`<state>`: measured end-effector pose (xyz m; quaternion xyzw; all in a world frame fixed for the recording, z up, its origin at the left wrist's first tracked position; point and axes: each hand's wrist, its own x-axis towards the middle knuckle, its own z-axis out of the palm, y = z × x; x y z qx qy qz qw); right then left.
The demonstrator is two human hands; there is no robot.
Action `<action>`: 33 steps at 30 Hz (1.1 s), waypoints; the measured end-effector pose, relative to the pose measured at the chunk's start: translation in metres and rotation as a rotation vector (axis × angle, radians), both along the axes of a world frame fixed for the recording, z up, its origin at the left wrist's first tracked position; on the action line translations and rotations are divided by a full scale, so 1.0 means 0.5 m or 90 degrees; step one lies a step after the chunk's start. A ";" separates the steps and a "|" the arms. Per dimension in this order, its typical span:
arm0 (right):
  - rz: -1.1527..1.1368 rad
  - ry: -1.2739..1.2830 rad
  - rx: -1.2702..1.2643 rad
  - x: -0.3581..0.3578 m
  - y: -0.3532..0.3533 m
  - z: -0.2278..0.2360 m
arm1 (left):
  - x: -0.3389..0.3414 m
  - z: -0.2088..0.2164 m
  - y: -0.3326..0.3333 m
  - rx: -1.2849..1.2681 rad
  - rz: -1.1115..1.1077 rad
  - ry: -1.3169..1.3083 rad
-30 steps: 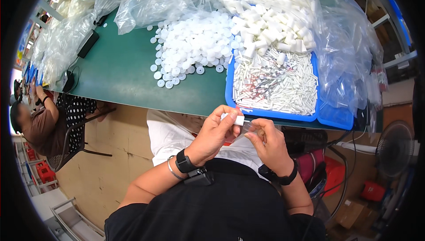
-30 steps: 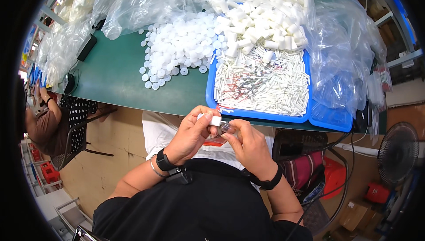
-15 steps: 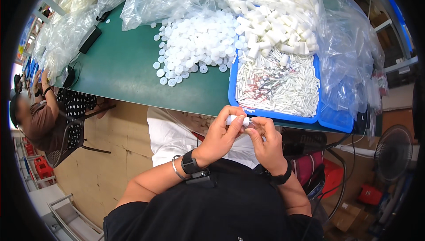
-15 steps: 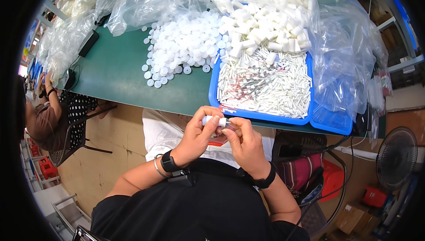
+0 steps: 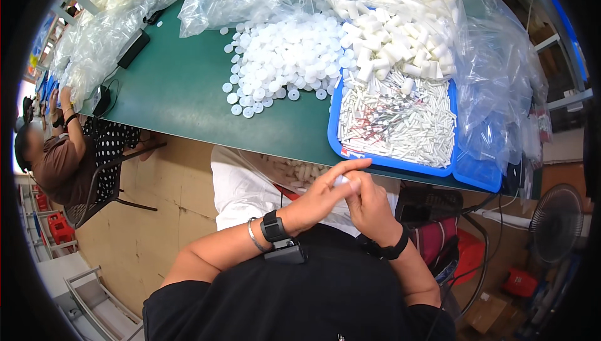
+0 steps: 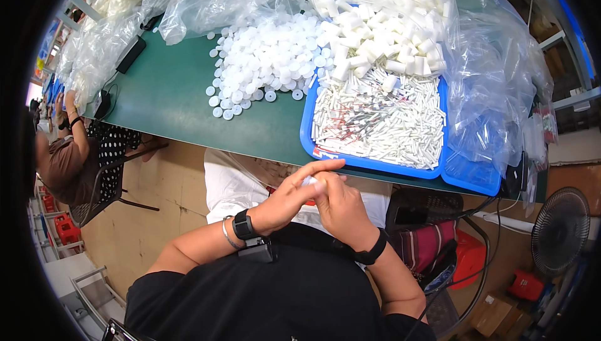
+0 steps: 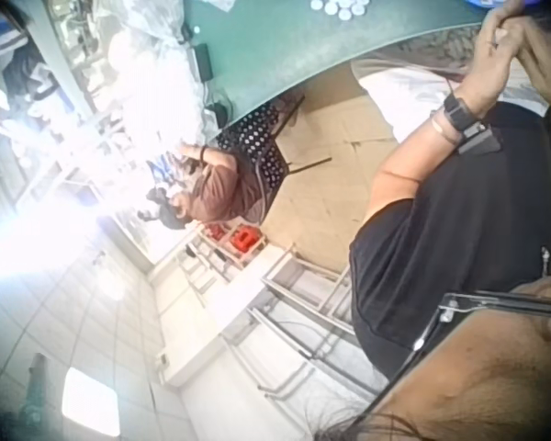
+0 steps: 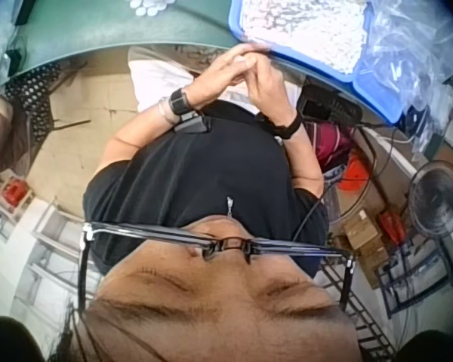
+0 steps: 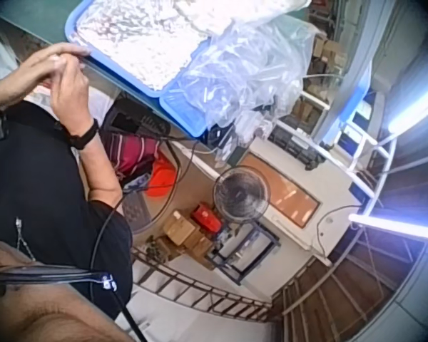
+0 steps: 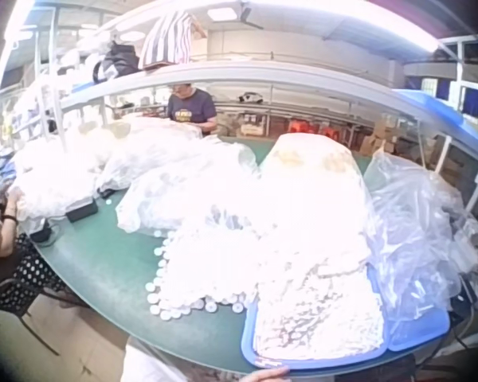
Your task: The person sits at a green table and repeatedly assembles small white plastic components. They pick up a white cap and a white rod, insert the rod into the cap, and place the assembled unit into a blue tray. The process is repeated continuously throughout the video.
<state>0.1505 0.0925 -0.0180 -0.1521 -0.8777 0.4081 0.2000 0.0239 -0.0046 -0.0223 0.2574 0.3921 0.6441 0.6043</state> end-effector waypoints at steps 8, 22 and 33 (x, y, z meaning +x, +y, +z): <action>0.021 0.030 0.191 -0.009 0.017 0.025 | -0.008 -0.002 -0.002 -0.024 0.007 -0.363; -0.056 -0.033 0.004 -0.041 -0.034 0.007 | 0.013 0.008 -0.006 -0.011 0.110 -0.412; -0.015 -0.109 0.097 -0.048 -0.053 0.015 | 0.018 -0.030 -0.027 0.005 0.118 -0.361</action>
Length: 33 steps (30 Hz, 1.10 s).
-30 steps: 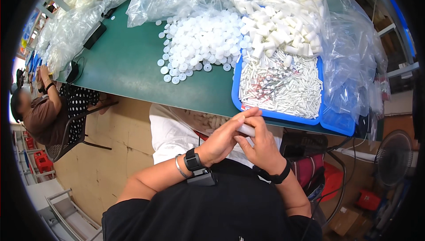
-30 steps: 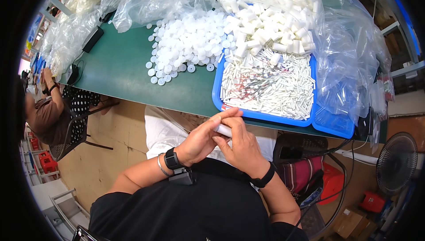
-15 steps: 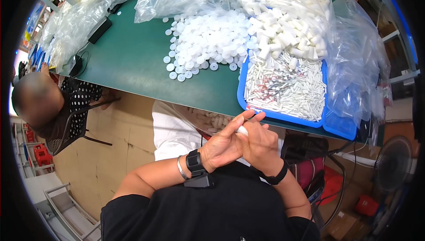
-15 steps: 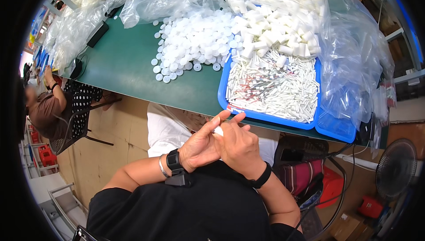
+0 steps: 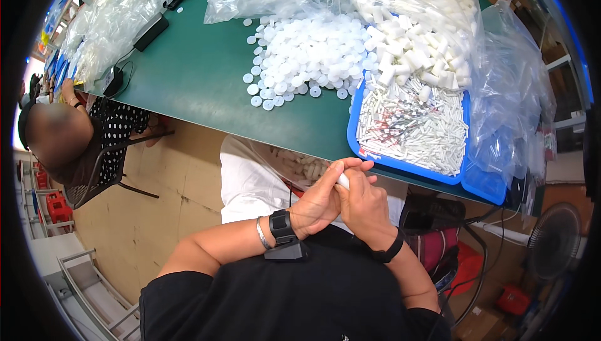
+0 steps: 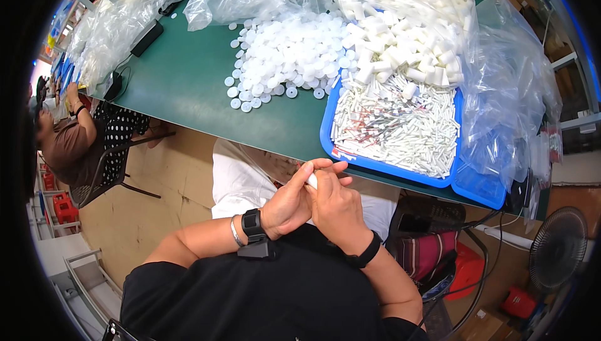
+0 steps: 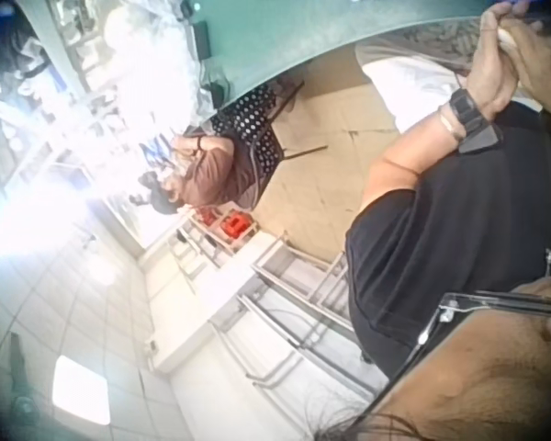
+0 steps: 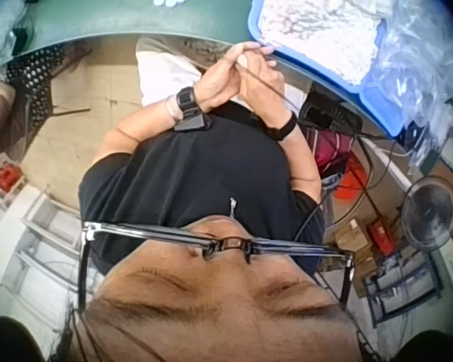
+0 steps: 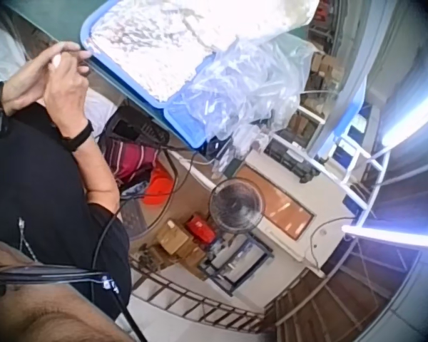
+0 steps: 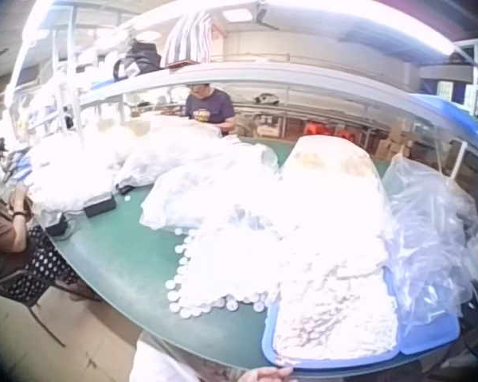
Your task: The person sits at a green table and repeatedly assembles small white plastic components. They pick up a white cap and a white rod, insert the rod into the cap, and place the assembled unit into a blue tray. The process is repeated continuously throughout the video.
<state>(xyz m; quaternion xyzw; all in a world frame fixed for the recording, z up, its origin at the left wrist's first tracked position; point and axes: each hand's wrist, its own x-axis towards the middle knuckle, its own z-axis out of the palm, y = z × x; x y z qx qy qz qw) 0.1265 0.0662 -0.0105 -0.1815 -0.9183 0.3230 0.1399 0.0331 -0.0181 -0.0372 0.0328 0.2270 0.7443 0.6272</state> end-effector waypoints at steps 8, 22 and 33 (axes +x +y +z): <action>0.012 0.065 -0.255 0.010 0.018 -0.014 | 0.000 0.009 -0.013 -0.020 -0.026 0.106; 0.089 -0.146 -0.776 0.000 0.029 -0.066 | -0.003 -0.039 -0.045 -0.152 -0.016 0.085; 0.128 -0.216 -0.025 -0.001 0.031 -0.136 | -0.072 -0.127 -0.086 -0.436 -0.057 -0.086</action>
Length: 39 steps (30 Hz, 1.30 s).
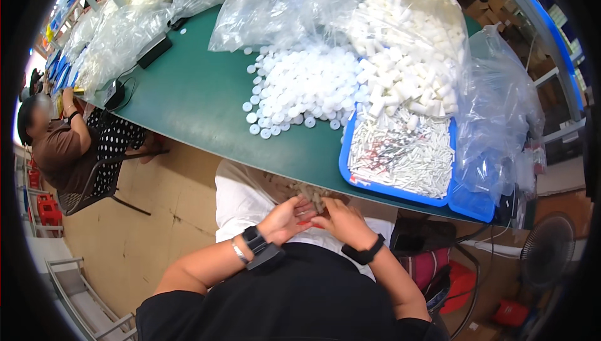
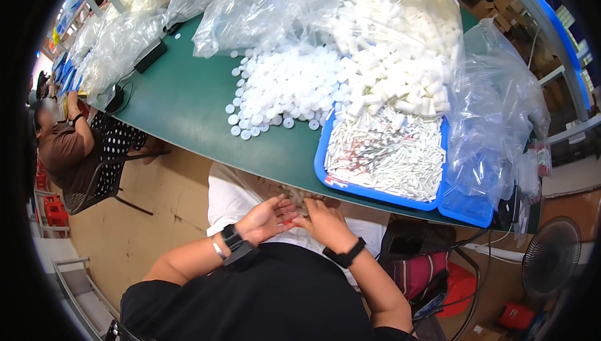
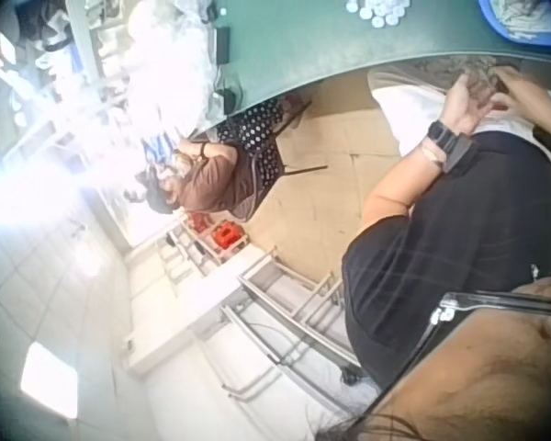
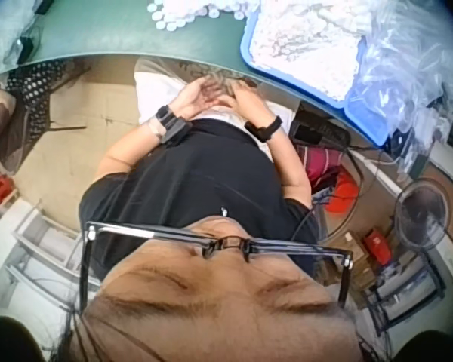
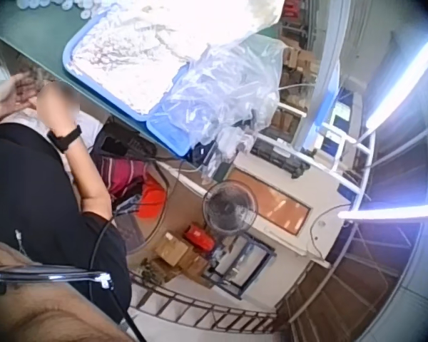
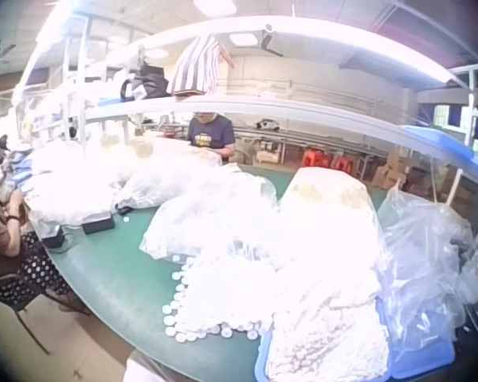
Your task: The person sits at a green table and repeatedly assembles small white plastic components. They pick up a white cap and a white rod, insert the rod into the cap, and place the assembled unit into a blue tray. The process is repeated continuously throughout the video.
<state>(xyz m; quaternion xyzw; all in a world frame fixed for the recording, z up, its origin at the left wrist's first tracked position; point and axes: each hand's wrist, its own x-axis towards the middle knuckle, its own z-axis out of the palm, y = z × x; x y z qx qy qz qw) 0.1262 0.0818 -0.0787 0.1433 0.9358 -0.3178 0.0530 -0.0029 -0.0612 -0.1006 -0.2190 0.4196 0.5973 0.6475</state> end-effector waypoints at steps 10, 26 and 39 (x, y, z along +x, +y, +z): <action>-0.128 0.274 0.369 0.016 0.228 0.228 | -0.111 0.191 0.082 0.239 -0.126 0.692; -0.145 0.146 0.291 -0.018 0.397 0.170 | -0.163 0.132 0.200 0.051 -0.204 1.417; -0.215 0.141 0.127 0.069 0.314 0.264 | -0.175 0.141 0.179 0.067 -0.199 1.452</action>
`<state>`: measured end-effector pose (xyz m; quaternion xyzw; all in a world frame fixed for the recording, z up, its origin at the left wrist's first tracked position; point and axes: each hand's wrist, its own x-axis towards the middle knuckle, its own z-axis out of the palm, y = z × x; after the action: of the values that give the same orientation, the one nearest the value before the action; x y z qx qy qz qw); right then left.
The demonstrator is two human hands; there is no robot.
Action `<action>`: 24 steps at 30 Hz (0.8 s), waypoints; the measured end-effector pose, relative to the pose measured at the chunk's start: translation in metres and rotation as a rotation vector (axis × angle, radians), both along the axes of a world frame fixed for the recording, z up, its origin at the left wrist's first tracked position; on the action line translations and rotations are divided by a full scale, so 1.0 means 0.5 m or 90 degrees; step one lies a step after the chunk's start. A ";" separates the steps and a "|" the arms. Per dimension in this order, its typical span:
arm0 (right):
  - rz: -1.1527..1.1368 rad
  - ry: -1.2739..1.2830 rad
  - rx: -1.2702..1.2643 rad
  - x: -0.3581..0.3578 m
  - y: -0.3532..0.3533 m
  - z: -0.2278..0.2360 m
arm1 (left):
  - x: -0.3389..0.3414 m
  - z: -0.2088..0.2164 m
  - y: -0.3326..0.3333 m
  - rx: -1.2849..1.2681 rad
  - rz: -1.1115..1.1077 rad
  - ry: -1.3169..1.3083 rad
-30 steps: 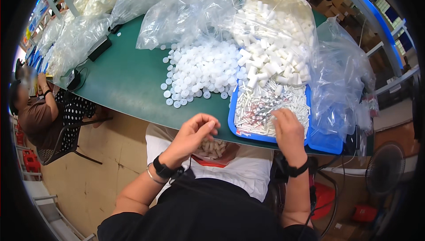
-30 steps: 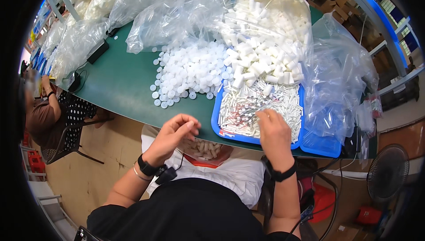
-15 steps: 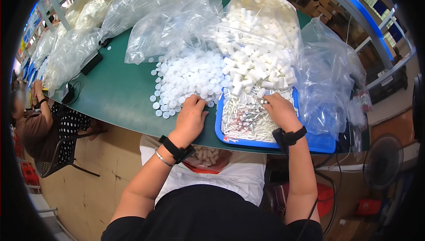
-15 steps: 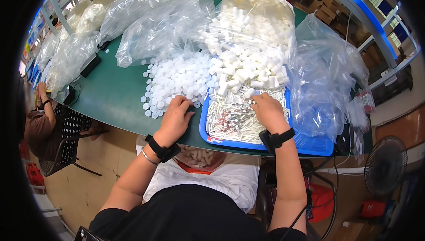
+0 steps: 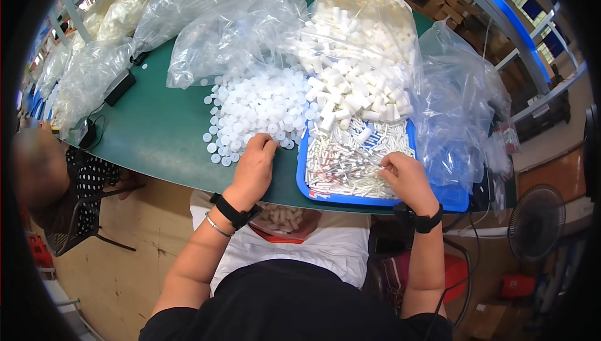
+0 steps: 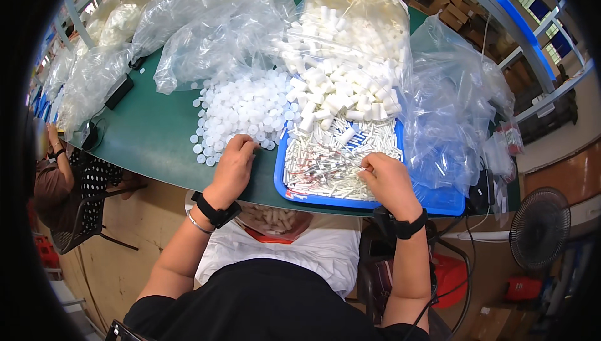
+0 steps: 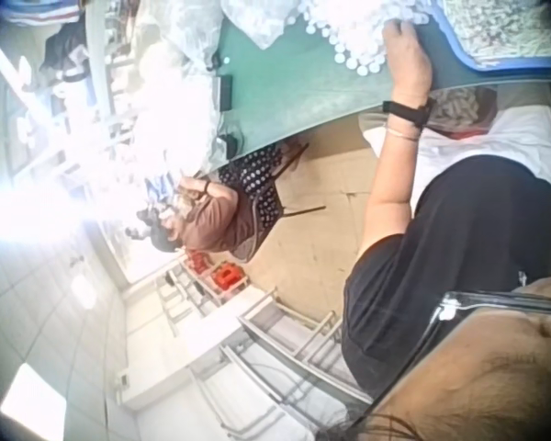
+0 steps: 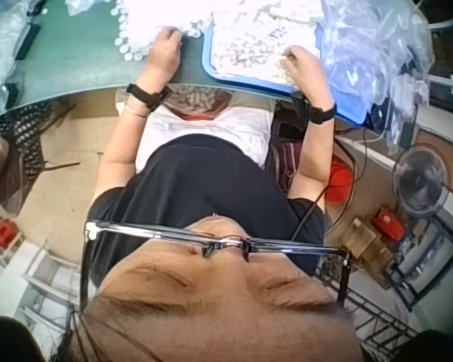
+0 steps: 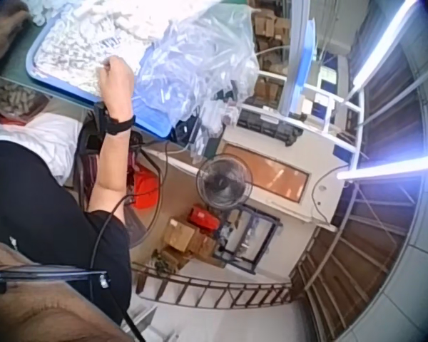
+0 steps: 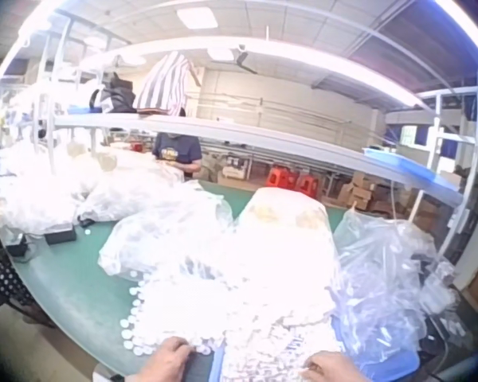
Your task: The person sits at a green table and repeatedly assembles small white plastic components. They pick up a white cap and a white rod, insert the rod into the cap, and place the assembled unit into a blue tray. The process is repeated continuously throughout the video.
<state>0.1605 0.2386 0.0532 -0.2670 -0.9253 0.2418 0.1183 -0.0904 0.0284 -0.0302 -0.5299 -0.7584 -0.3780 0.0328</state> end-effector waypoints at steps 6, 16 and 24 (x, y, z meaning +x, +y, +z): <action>-0.092 0.050 -0.111 0.021 -0.002 0.000 | -0.010 -0.003 -0.008 -0.012 0.006 0.036; -0.063 0.407 -0.697 0.004 -0.102 -0.016 | 0.076 0.058 -0.054 0.094 -0.143 -0.994; -0.046 0.465 -0.764 -0.058 -0.254 -0.057 | 0.172 0.038 -0.071 0.116 -0.349 -1.444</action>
<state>0.1315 0.1119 0.0246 -0.2187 -0.5235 0.7807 0.2620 -0.0046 -0.0073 -0.0110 -0.0302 -0.1836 -0.6818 -0.7075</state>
